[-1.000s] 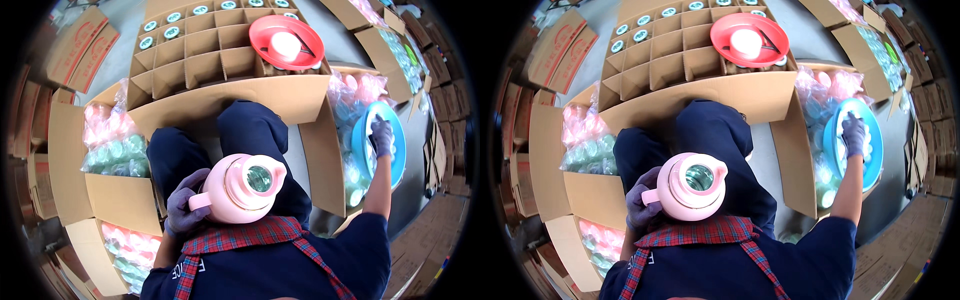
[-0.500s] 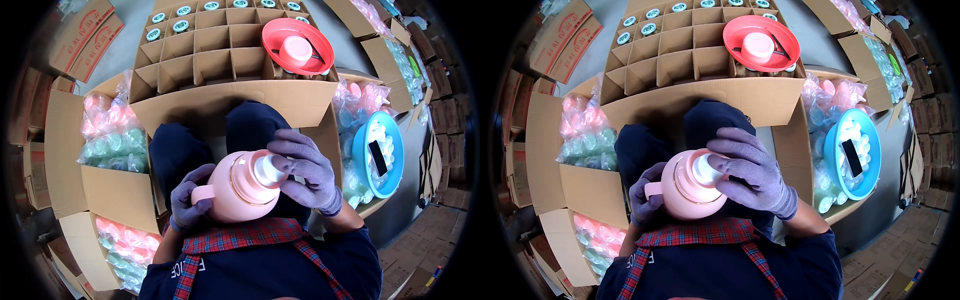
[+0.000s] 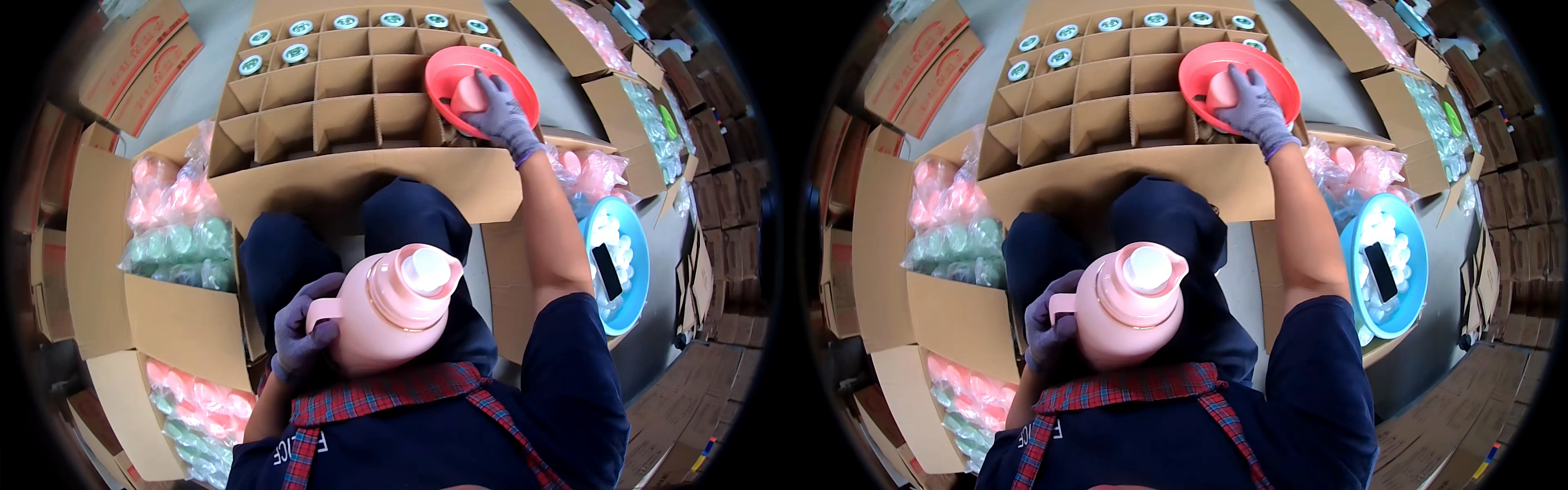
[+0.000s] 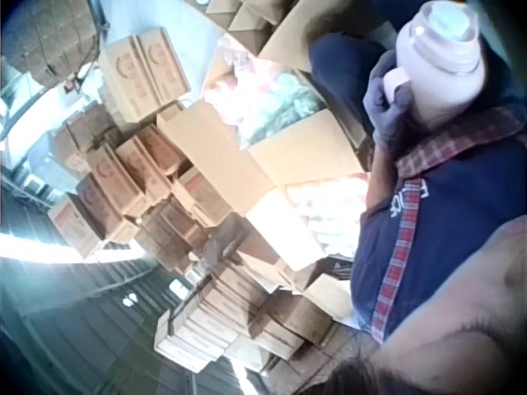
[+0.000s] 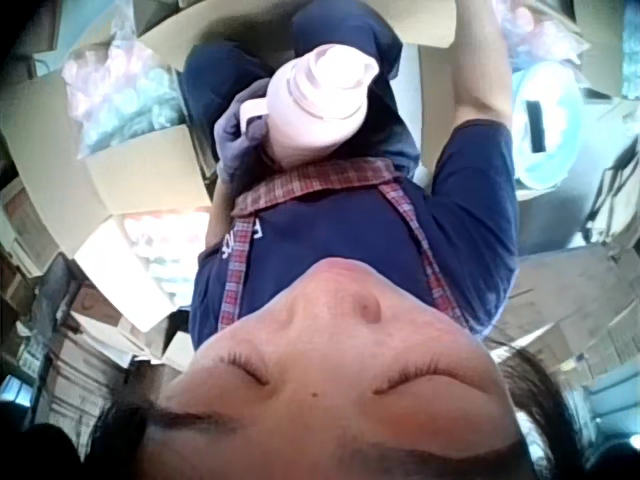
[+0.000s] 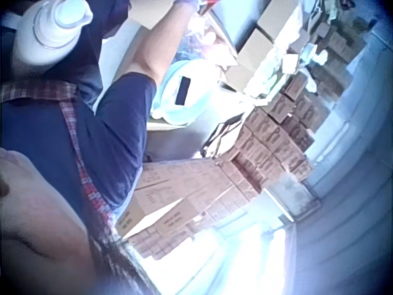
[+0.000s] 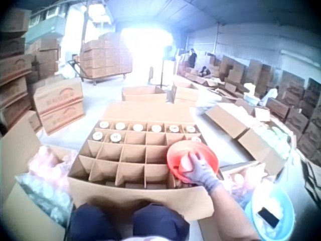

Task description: The person assembles pink thermos flasks by inserting a metal liner into the plastic body, placing a rubber seal, and screwing on the lid. They then wrap the assembled unit in a plastic bag and place it into a cardboard box.

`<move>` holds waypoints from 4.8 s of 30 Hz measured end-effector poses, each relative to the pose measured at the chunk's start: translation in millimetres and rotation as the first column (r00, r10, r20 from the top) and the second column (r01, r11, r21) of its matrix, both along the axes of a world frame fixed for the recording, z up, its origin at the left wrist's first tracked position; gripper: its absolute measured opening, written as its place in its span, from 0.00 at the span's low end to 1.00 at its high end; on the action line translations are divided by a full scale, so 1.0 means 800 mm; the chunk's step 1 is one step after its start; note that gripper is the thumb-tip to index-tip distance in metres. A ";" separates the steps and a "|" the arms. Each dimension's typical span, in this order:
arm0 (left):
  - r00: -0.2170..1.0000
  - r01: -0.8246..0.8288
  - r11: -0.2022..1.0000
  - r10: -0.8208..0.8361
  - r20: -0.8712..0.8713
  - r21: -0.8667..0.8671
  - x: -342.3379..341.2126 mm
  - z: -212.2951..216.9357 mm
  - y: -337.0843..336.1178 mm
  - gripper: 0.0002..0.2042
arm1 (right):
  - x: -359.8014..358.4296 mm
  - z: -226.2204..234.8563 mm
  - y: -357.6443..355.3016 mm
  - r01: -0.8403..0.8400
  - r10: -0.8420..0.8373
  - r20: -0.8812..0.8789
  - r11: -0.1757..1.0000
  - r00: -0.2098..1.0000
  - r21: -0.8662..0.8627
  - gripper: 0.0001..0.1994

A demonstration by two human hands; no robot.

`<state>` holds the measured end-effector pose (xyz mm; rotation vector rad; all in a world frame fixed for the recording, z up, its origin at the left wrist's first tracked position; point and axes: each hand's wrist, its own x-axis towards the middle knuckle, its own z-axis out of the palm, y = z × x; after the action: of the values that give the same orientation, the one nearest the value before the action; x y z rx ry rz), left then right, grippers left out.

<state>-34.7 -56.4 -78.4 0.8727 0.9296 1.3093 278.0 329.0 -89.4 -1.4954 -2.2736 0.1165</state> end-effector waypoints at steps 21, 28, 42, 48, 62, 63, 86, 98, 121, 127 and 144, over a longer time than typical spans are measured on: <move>0.445 0.203 0.757 0.493 -0.747 0.621 0.076 0.026 -0.042 0.13 | -0.121 0.146 -0.312 -0.315 0.251 -0.207 0.865 0.946 -0.391 0.33; 0.367 0.287 0.809 0.401 -0.839 0.512 0.048 0.079 -0.033 0.26 | -0.107 0.177 -0.255 -0.773 0.316 -0.706 0.263 0.634 -0.578 0.25; 0.430 0.342 0.766 0.387 -0.815 0.544 0.052 0.065 -0.006 0.34 | -0.156 0.085 -0.245 -0.778 0.368 -0.713 0.485 0.596 -0.400 0.33; 0.317 0.356 0.817 0.351 -0.881 0.454 0.070 0.069 0.007 0.36 | -0.220 0.141 -0.272 -0.595 0.571 -0.169 0.756 0.803 -0.273 0.17; 0.520 0.571 0.579 0.294 -0.802 0.582 0.025 0.082 0.058 0.21 | -0.226 0.122 -0.257 -0.713 0.505 -0.525 0.612 0.685 -0.342 0.24; 0.508 0.550 0.476 0.461 -0.728 0.686 -0.001 0.075 0.072 0.18 | -0.219 0.122 -0.250 -0.696 0.490 -0.510 0.610 0.707 -0.379 0.25; -0.413 -0.732 0.649 -0.180 -0.893 0.207 -0.764 -0.180 0.295 0.30 | -0.279 0.039 -0.184 -0.347 -0.128 -0.678 0.782 0.724 -0.518 0.26; 0.632 0.342 0.881 0.041 -0.774 0.327 -0.214 0.221 0.182 0.28 | -0.347 0.163 -0.183 -0.842 0.687 -0.597 0.538 0.414 0.035 0.35; 0.780 -0.360 0.837 0.513 -0.359 0.413 -0.018 0.088 0.239 0.15 | -0.186 0.071 -0.156 -0.327 0.241 -0.569 0.944 0.787 -0.052 0.20; 0.842 -0.061 0.970 0.177 -0.510 0.235 -0.093 0.032 0.175 0.26 | -0.168 0.032 -0.171 -0.522 -0.594 -0.761 0.750 -0.260 -0.406 0.07; 0.956 -0.293 0.897 0.268 0.120 0.332 -0.048 0.151 0.209 0.33 | -0.182 0.078 -0.167 -0.429 0.141 -0.891 0.901 0.431 -0.065 0.14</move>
<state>-73.0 110.5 42.1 0.9774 0.7992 1.7823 132.7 195.7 -27.4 -0.7647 -1.6000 1.1070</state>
